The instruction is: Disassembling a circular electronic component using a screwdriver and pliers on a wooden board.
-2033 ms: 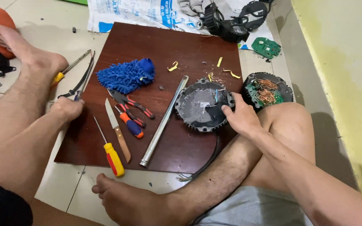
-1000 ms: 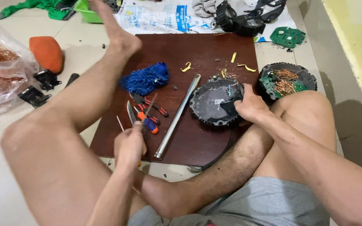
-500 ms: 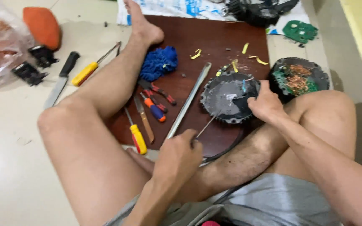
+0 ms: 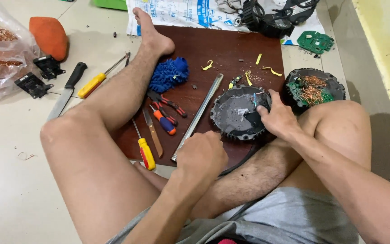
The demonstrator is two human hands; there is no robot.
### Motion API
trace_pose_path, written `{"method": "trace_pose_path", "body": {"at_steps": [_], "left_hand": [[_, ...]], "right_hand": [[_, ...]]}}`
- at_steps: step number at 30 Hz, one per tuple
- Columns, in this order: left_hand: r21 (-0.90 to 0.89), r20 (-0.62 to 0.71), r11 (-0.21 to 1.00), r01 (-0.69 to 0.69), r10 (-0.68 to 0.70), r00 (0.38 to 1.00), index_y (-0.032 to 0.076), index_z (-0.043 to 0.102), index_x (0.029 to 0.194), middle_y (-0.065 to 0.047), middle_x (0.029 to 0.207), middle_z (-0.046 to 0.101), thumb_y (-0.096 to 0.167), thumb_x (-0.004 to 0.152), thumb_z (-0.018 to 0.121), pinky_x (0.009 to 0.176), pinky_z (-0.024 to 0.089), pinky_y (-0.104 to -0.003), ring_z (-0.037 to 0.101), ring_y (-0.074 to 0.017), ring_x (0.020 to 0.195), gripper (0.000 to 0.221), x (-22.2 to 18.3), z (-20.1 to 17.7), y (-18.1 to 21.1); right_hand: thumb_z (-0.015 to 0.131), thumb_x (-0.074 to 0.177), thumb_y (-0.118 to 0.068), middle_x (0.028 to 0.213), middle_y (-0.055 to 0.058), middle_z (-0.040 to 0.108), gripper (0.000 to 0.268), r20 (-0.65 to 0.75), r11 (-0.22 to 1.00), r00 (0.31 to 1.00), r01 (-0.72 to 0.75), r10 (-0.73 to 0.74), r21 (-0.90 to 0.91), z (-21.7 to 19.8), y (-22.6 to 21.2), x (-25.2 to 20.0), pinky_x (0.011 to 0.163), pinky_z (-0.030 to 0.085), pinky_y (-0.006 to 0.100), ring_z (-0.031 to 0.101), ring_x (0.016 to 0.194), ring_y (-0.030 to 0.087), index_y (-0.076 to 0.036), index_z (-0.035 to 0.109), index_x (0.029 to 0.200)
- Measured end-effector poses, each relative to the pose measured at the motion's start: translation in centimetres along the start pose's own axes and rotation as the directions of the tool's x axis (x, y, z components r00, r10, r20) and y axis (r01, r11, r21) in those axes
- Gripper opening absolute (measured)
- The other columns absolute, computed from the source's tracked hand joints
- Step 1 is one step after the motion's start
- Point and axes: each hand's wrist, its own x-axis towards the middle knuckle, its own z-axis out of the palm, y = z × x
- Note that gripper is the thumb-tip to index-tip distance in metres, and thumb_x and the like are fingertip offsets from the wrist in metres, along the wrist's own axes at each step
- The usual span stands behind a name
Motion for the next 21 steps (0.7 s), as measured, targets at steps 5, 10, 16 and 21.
{"method": "trace_pose_path", "body": {"at_steps": [5,10,16,21], "left_hand": [[-0.178,-0.027,0.982,0.058,-0.064,0.998,0.015,0.075,0.129,-0.023,0.103,0.077,0.024,0.104,0.052,0.083,0.062,-0.061,0.076,-0.044,0.103,0.035,0.7,1.5,0.3],[-0.274,-0.052,0.96,0.053,-0.069,0.996,0.013,0.074,0.129,-0.023,0.104,0.077,0.022,0.105,0.048,0.085,0.063,-0.061,0.076,-0.044,0.104,0.036,1.4,2.9,1.2],[-0.226,-0.119,0.974,-0.012,-0.016,0.993,0.0,0.072,0.12,-0.028,0.093,0.073,0.007,0.1,0.055,0.077,0.064,-0.06,0.075,-0.0474,0.095,0.028,2.8,4.5,1.8],[-0.957,0.243,0.094,0.273,-0.252,0.937,0.002,0.052,0.154,-0.005,0.077,0.051,0.027,0.107,0.045,0.041,0.042,-0.023,0.043,-0.0099,0.049,0.053,2.1,4.0,2.1]], "right_hand": [[0.051,0.101,-0.032,0.136,0.032,0.066,0.068,0.015,0.999,1.0,0.01,-0.009,-0.051,1.3,2.7,4.4,0.098,0.055,0.058,0.071,0.106,0.045,-0.028,0.032,0.167],[0.048,0.1,-0.026,0.118,0.036,0.071,0.069,0.023,0.999,1.0,0.02,-0.019,-0.035,2.1,5.1,7.4,0.079,0.059,0.06,0.076,0.078,0.045,-0.022,0.032,0.166],[0.048,0.099,-0.026,0.131,0.038,0.065,0.071,0.027,1.0,1.0,-0.004,0.005,-0.026,2.3,5.4,8.2,0.089,0.055,0.063,0.074,0.097,0.049,-0.022,0.027,0.167],[0.047,0.1,-0.025,0.138,0.04,0.06,0.071,0.009,0.999,0.999,-0.035,0.035,-0.018,2.1,4.7,7.2,0.099,0.051,0.067,0.065,0.122,0.054,-0.02,0.024,0.167]]}}
